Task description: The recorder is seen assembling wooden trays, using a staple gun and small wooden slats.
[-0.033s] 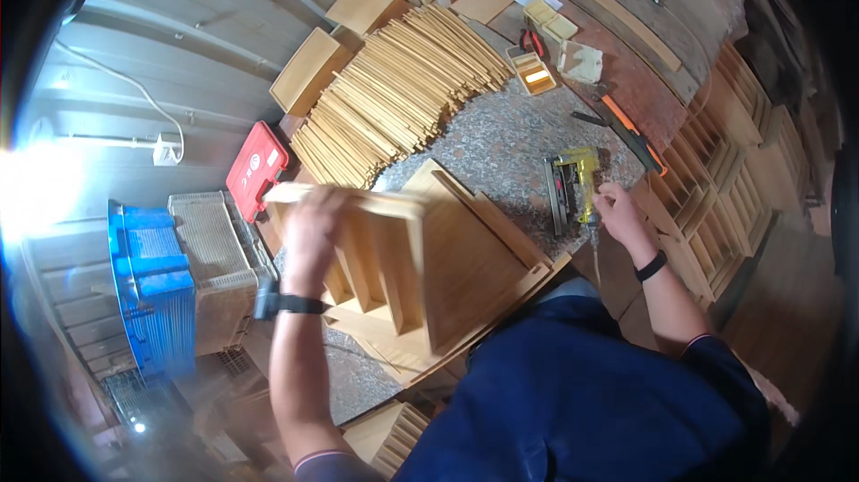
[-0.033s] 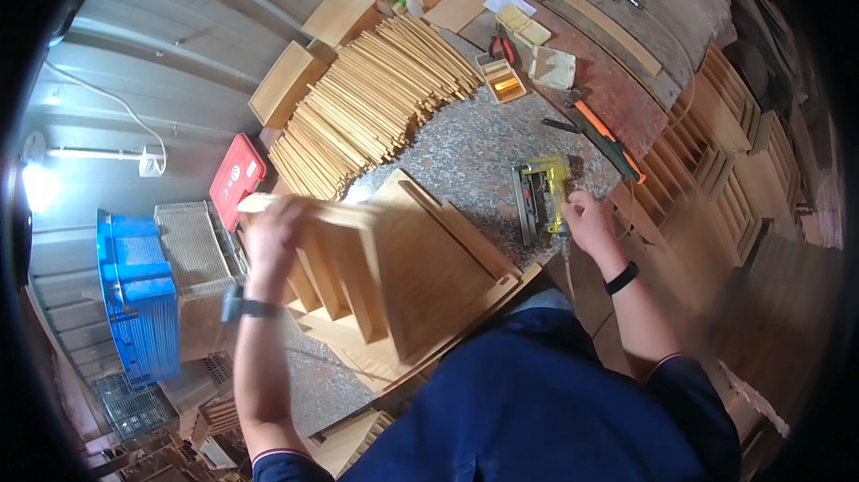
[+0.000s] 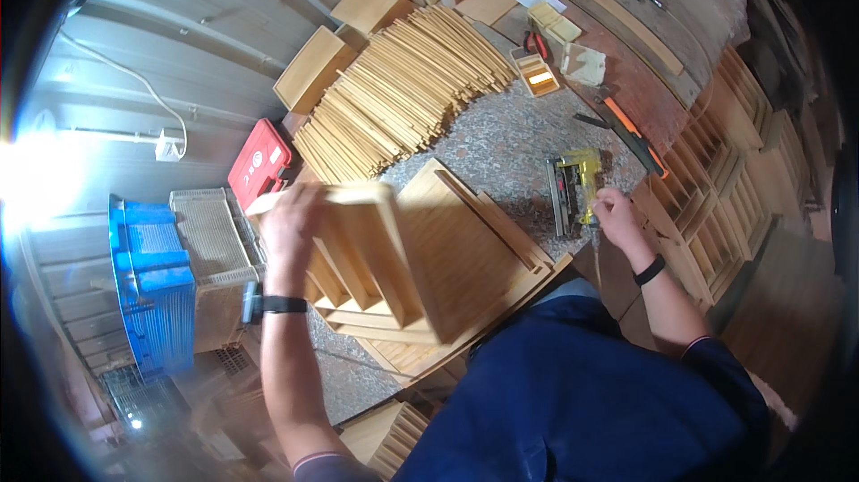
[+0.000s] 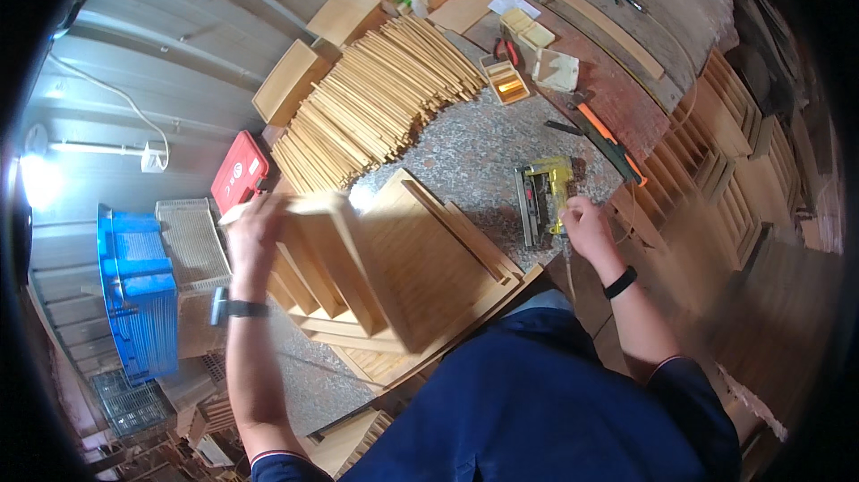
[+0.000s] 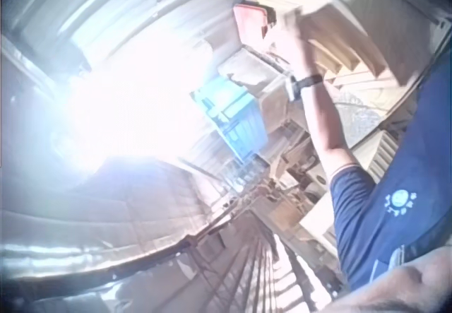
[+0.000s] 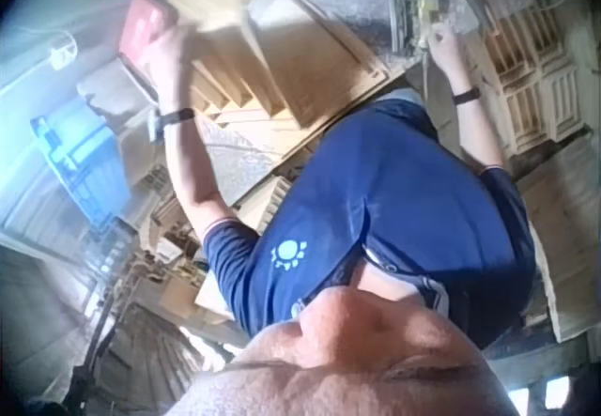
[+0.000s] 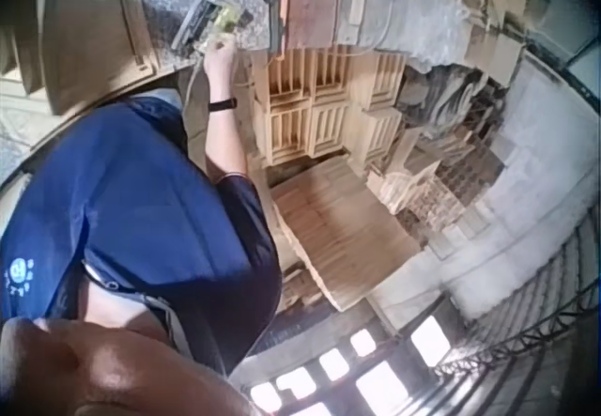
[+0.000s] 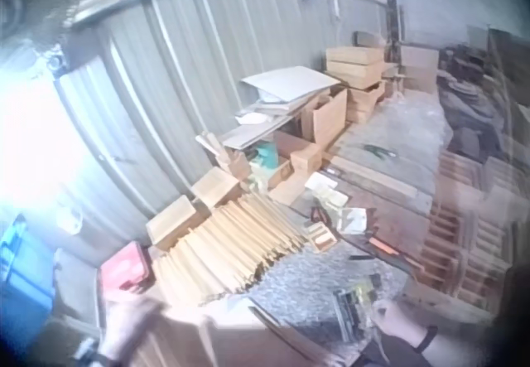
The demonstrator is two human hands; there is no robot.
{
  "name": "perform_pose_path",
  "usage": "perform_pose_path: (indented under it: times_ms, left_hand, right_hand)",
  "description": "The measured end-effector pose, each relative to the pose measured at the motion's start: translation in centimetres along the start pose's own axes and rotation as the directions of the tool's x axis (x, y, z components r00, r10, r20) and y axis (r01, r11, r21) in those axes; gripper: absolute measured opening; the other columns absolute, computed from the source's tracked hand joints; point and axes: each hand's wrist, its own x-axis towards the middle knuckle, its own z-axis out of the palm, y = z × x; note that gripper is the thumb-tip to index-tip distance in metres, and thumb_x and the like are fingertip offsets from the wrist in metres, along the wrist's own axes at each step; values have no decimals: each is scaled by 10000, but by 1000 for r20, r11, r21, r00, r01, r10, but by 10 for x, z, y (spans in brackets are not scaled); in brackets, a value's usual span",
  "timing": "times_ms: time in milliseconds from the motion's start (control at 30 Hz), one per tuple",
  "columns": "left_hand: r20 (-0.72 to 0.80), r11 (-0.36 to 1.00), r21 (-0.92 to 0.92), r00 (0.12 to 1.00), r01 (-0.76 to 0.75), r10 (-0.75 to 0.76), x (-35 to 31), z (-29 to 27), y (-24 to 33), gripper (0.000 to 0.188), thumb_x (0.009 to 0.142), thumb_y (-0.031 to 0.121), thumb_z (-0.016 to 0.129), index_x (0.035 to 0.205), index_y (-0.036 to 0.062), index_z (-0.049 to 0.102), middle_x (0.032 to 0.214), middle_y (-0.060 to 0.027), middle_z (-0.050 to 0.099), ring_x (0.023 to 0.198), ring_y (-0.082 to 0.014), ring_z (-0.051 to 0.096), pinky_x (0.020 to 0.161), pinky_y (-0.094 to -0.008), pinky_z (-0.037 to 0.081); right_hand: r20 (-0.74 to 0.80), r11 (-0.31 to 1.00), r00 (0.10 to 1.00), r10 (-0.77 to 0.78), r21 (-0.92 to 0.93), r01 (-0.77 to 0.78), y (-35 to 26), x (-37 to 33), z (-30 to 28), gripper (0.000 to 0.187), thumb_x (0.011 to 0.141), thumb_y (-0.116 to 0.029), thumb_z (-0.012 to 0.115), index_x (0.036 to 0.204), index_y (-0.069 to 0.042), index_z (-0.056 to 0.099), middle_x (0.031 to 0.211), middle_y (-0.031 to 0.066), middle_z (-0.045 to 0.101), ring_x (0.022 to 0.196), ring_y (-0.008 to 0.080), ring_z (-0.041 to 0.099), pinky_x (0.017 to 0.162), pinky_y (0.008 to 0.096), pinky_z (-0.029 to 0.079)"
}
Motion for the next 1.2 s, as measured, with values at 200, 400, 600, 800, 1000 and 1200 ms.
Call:
perform_pose_path:
  times_ms: [200, 400, 600, 800, 1000, 1200]
  left_hand:
    - [-164, 720, 377, 807, 583, -568, -187, -15, -179, 277, 1061, 265, 512, 1128, 106, 729, 1056, -190, 744, 963, -420, 718, 857, -531, 573]
    - [80, 521, 174, 516, 835, -853, -294, 79, -130, 285, 941, 299, 752, 896, 18, 742, 968, -272, 745, 964, -477, 724, 871, -557, 569]
    - [200, 434, 42, 418, 900, -886, -338, 165, -63, 329, 919, 294, 727, 908, -34, 753, 889, -295, 736, 874, -475, 729, 804, -523, 569]
    - [228, 331, -143, 357, 933, -906, -349, 204, -22, 345, 925, 297, 741, 864, -41, 709, 866, -306, 703, 854, -490, 696, 776, -536, 539]
    - [197, 333, -192, 368, 923, -909, -337, 201, -10, 338, 926, 271, 747, 853, -55, 692, 849, -320, 688, 847, -508, 685, 756, -547, 526]
    - [158, 314, -189, 344, 931, -926, -341, 207, -5, 336, 935, 259, 741, 873, -68, 695, 843, -324, 687, 845, -507, 691, 741, -543, 527]
  right_hand:
    - [346, 997, 936, -65, -16, 76, -108, -46, 46, 271, 973, -283, 717, 1104, -46, 727, 967, 167, 789, 932, 322, 774, 823, 407, 592]
    - [620, 986, 781, -80, -66, 154, -158, -66, 99, 320, 973, -311, 709, 1119, -27, 720, 1026, 196, 789, 953, 363, 764, 858, 448, 598]
    - [746, 935, 657, -109, -148, 323, -184, -62, 118, 418, 977, -323, 714, 1195, 29, 654, 959, 213, 777, 933, 414, 746, 857, 489, 582]
    - [747, 852, 654, -124, -258, 456, -189, -50, 111, 372, 987, -330, 691, 1098, 24, 669, 909, 243, 755, 911, 427, 736, 865, 523, 571]
    - [645, 844, 751, -143, -316, 433, -211, 36, 118, 307, 999, -318, 651, 938, -25, 717, 872, 244, 741, 859, 449, 727, 808, 535, 577]
    - [209, 822, 863, -461, -266, 504, -259, 187, 165, 207, 975, -214, 639, 995, -11, 677, 991, 248, 718, 979, 460, 696, 867, 536, 556]
